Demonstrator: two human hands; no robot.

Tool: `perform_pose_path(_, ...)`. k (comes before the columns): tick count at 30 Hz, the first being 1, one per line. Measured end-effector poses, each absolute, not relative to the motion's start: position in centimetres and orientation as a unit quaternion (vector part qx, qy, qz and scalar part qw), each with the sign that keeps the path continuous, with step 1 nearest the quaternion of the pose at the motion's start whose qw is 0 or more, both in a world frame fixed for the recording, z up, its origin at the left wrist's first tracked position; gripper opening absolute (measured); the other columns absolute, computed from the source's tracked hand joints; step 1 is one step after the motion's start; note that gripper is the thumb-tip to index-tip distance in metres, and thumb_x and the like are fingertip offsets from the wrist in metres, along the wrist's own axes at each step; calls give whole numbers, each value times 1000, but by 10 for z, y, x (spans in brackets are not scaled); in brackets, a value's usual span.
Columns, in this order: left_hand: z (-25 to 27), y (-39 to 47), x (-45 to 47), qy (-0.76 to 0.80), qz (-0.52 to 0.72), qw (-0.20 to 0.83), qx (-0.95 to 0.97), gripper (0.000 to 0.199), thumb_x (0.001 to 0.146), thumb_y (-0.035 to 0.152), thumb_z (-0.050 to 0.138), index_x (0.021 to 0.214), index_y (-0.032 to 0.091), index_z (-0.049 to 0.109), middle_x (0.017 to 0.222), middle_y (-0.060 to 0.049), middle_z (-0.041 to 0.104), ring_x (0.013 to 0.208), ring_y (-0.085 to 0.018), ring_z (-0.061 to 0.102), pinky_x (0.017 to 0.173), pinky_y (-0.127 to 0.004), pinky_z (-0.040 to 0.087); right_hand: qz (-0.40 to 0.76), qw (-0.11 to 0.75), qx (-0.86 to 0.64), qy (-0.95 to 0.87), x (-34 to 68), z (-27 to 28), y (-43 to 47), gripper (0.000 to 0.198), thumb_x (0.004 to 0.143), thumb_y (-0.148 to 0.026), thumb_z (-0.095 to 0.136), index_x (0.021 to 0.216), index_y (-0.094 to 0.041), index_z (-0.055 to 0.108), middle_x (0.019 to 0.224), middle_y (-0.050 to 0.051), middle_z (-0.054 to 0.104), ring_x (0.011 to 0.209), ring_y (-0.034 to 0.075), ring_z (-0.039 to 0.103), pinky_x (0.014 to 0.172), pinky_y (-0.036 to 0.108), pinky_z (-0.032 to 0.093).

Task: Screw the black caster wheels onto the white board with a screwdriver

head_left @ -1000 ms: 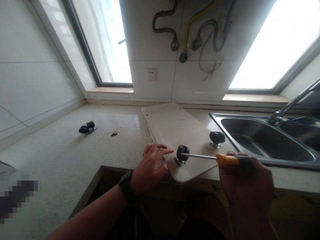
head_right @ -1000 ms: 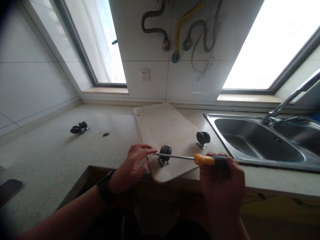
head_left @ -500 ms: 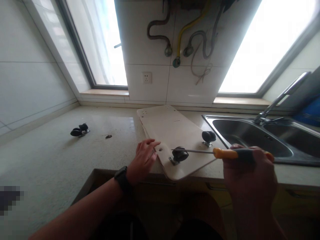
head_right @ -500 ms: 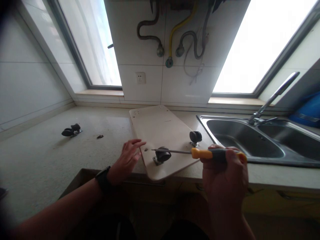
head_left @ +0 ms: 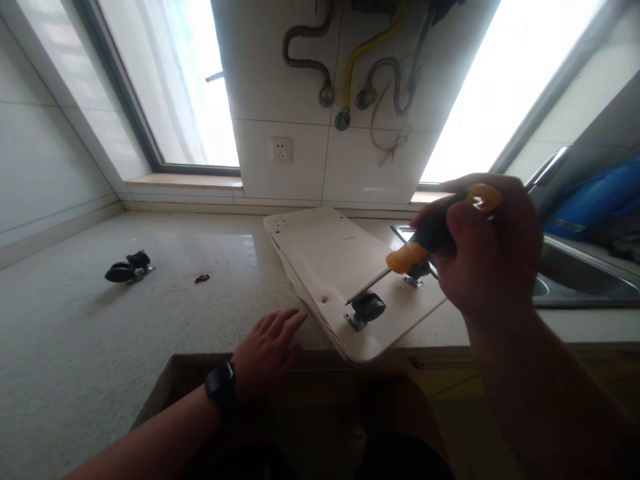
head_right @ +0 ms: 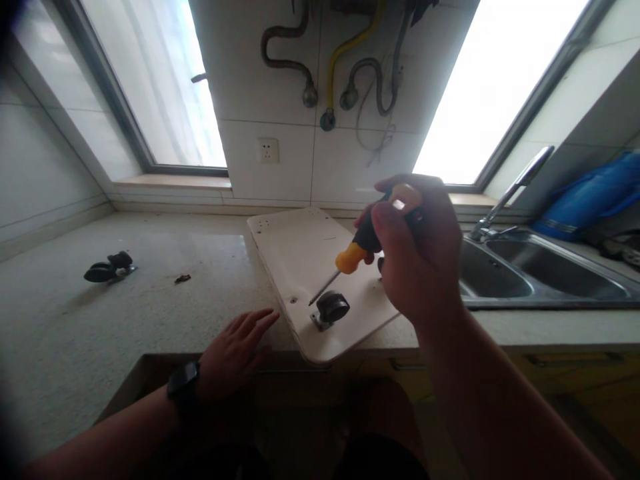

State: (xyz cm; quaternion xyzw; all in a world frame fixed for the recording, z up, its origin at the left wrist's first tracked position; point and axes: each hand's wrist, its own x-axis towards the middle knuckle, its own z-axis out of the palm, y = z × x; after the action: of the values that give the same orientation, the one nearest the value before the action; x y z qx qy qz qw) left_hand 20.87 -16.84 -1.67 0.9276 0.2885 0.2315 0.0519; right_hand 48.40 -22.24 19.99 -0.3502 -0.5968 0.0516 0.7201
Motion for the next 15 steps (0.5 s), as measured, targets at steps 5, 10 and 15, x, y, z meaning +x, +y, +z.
perform_pose_path(5, -20, -169, 209, 278, 186, 21, 942, 49, 104, 32, 56, 151, 21, 51, 150, -15, 59, 129, -34, 59, 109, -57, 49, 66, 649, -375, -659, 467, 205, -215, 13, 96, -35, 70, 106, -28, 66, 75, -3, 64, 52, 12, 54, 39, 26, 38)
perform_pose_path(10, -19, -170, 209, 271, 181, 11, 945, 44, 104, 33, 56, 146, 21, 55, 147, -13, 62, 127, -34, 59, 108, -55, 48, 39, 610, -386, -690, 459, 200, -211, 14, 98, -38, 68, 108, -29, 66, 78, -3, 62, 53, 11, 53, 41, 25, 40)
perform_pose_path(15, -17, -172, 210, 269, 181, 2, 946, 44, 103, 33, 58, 145, 20, 57, 145, -14, 63, 126, -34, 59, 107, -54, 48, 40, 590, -398, -701, 457, 198, -209, 14, 98, -41, 67, 109, -32, 65, 81, -1, 64, 55, 13, 54, 45, 28, 42)
